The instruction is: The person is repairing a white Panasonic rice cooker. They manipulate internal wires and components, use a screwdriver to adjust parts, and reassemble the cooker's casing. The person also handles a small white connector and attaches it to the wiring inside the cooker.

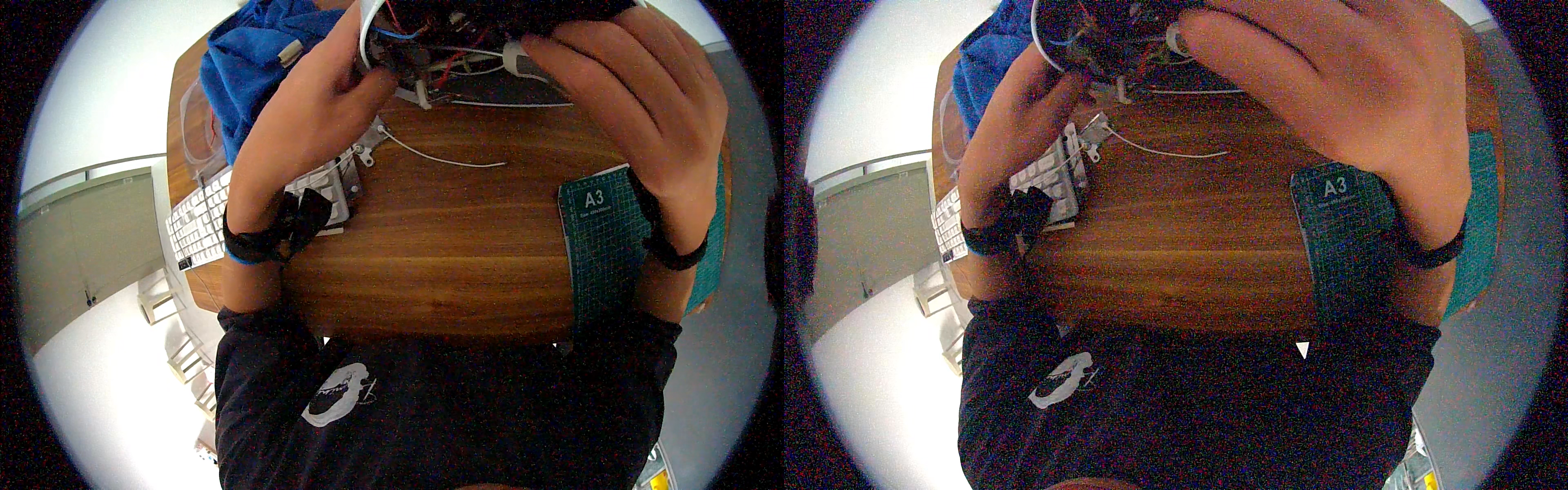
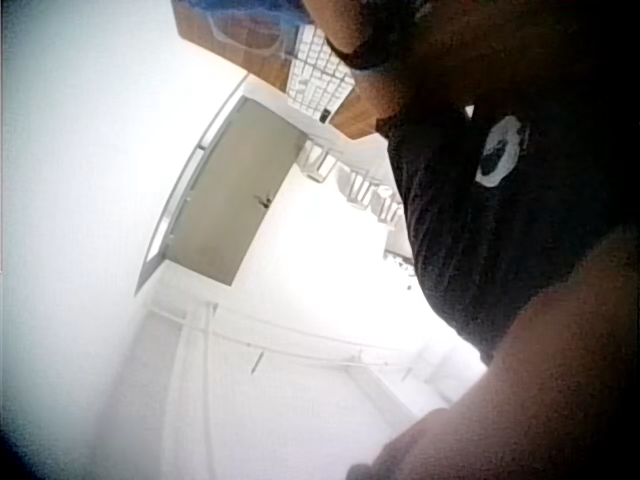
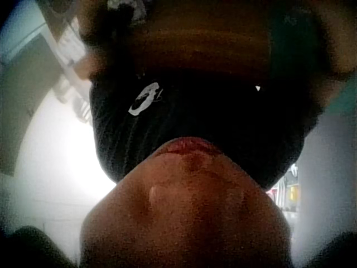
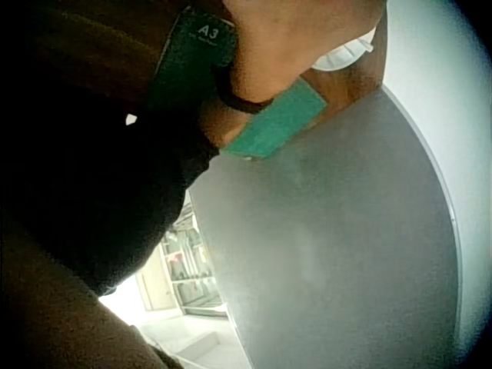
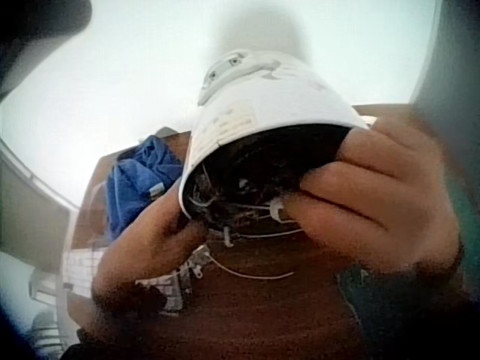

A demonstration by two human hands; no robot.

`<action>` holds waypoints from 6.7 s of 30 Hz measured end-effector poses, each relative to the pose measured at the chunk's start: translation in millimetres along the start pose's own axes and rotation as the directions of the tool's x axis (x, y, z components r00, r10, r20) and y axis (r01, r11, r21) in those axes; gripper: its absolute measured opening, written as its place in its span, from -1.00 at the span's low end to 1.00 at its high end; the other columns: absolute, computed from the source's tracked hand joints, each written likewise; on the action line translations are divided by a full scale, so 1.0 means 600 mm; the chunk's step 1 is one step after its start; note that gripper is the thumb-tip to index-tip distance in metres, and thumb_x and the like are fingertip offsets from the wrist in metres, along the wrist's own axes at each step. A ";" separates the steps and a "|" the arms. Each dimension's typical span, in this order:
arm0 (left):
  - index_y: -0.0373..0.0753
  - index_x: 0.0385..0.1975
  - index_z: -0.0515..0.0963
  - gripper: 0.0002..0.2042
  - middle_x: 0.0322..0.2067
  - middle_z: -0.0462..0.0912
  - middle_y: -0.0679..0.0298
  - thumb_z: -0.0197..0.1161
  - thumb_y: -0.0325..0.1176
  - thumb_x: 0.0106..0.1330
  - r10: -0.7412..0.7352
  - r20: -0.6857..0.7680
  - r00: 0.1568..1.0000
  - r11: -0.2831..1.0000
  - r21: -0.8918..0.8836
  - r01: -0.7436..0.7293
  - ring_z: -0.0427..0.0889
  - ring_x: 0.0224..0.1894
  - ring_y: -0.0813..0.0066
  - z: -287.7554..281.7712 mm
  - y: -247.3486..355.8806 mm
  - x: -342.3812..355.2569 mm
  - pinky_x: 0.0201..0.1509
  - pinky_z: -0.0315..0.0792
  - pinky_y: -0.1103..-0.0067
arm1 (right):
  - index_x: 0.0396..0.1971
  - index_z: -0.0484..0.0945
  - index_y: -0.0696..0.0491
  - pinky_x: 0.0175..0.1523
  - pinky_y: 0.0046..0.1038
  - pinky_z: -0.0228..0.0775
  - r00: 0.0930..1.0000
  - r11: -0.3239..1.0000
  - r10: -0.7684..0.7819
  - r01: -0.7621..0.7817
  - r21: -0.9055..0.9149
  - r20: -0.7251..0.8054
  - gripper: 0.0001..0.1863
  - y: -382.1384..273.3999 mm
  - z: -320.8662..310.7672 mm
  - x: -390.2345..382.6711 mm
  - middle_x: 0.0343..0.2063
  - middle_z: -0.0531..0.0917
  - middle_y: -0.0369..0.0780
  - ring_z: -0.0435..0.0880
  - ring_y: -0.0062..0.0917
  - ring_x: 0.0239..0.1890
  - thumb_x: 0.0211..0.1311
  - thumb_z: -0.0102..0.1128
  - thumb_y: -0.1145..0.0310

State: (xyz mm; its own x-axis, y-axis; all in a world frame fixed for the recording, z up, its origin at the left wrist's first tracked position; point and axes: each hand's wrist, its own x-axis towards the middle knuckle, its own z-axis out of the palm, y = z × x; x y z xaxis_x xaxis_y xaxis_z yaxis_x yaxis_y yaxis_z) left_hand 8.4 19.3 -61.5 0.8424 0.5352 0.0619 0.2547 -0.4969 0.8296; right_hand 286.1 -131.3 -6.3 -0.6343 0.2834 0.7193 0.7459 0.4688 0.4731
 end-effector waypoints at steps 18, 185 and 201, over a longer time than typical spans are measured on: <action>-0.20 0.25 0.50 -0.68 -0.02 0.71 0.28 0.11 -0.53 0.55 0.009 0.072 0.997 0.993 0.116 -0.017 0.66 -0.03 0.49 0.005 0.027 0.003 0.05 0.59 0.50 | -0.40 0.76 -0.01 -0.38 -0.48 0.50 0.996 0.997 0.068 -0.070 0.031 0.059 -0.77 0.000 -0.012 0.011 -0.36 0.79 -0.29 0.76 -0.51 -0.34 -0.15 0.53 0.32; -0.26 0.61 -0.10 -0.20 0.42 0.32 -0.16 0.07 -0.63 0.37 -0.136 0.137 0.981 0.990 -0.030 0.141 0.34 0.46 0.12 0.004 0.152 0.019 0.51 0.27 0.39 | -0.25 0.78 0.02 -0.27 -0.39 0.39 0.893 0.971 0.235 -0.237 -0.044 0.383 -0.62 -0.036 -0.080 0.086 -0.39 0.64 -0.30 0.64 -0.42 -0.35 -0.22 0.49 0.39; -0.24 0.61 -0.08 -0.24 0.43 0.33 -0.14 0.08 -0.61 0.43 0.205 0.138 0.969 0.978 0.015 -0.209 0.41 0.41 0.14 0.006 0.090 0.022 0.44 0.35 0.38 | -0.17 0.82 -0.13 -0.09 -0.48 0.53 0.928 0.980 0.159 -0.108 -0.165 0.338 -0.65 -0.054 -0.091 0.080 -0.12 0.75 -0.38 0.73 -0.50 -0.19 -0.05 0.44 0.41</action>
State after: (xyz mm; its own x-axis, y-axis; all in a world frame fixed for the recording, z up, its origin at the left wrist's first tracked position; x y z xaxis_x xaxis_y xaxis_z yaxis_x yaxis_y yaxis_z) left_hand 35.2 -2.9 -17.9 0.9339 0.3228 0.1535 0.0802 -0.6077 0.7901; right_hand 242.5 -178.4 40.8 -0.5382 0.6200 0.5709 0.8335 0.2912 0.4696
